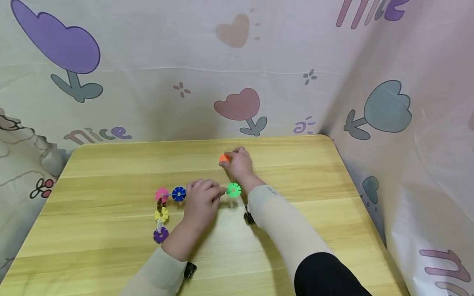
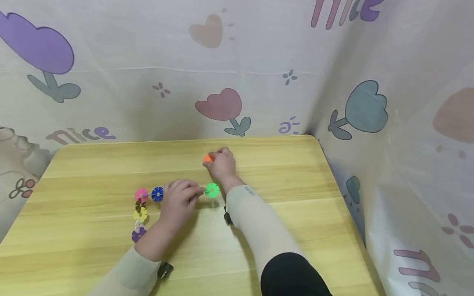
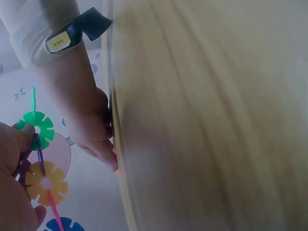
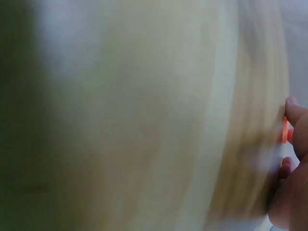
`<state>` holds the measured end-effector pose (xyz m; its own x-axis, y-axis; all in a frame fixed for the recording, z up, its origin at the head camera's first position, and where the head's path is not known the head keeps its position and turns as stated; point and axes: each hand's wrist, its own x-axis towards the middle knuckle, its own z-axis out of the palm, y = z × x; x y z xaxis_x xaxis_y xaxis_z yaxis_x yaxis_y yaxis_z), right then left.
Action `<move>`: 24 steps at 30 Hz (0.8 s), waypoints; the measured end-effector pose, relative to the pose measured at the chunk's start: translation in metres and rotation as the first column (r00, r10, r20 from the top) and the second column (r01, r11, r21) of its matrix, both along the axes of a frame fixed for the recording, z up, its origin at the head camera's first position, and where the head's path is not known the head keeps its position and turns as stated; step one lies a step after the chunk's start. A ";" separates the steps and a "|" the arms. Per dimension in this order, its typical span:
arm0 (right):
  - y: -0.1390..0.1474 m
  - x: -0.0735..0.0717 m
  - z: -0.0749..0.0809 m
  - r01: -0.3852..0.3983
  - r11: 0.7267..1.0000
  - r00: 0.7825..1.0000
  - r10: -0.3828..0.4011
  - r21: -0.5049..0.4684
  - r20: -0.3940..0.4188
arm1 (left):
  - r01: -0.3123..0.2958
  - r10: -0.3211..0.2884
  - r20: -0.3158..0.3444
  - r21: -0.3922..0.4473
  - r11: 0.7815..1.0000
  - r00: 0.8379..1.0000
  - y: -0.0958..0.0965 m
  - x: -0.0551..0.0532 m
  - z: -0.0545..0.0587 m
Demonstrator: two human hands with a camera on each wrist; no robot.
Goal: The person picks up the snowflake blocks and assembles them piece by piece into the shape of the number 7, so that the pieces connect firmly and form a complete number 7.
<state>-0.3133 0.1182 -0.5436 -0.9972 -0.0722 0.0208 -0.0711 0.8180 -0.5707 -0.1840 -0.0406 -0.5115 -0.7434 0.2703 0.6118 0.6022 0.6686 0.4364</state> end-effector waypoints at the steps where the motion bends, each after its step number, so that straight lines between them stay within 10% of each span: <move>1: -0.001 0.000 0.001 0.002 1.000 1.000 -0.002 0.001 0.004 | 0.002 -0.002 -0.006 0.004 1.000 1.000 -0.001 0.000 0.000; 15: 0.002 -0.004 0.002 0.060 0.990 0.998 -0.059 -0.131 0.014 | 0.030 -0.031 -0.039 -0.016 0.999 0.999 0.002 0.001 0.002; 24: 0.009 -0.002 -0.006 0.087 0.916 0.996 -0.093 -0.391 0.001 | 0.025 -0.025 -0.003 -0.024 0.999 1.000 0.001 0.001 -0.002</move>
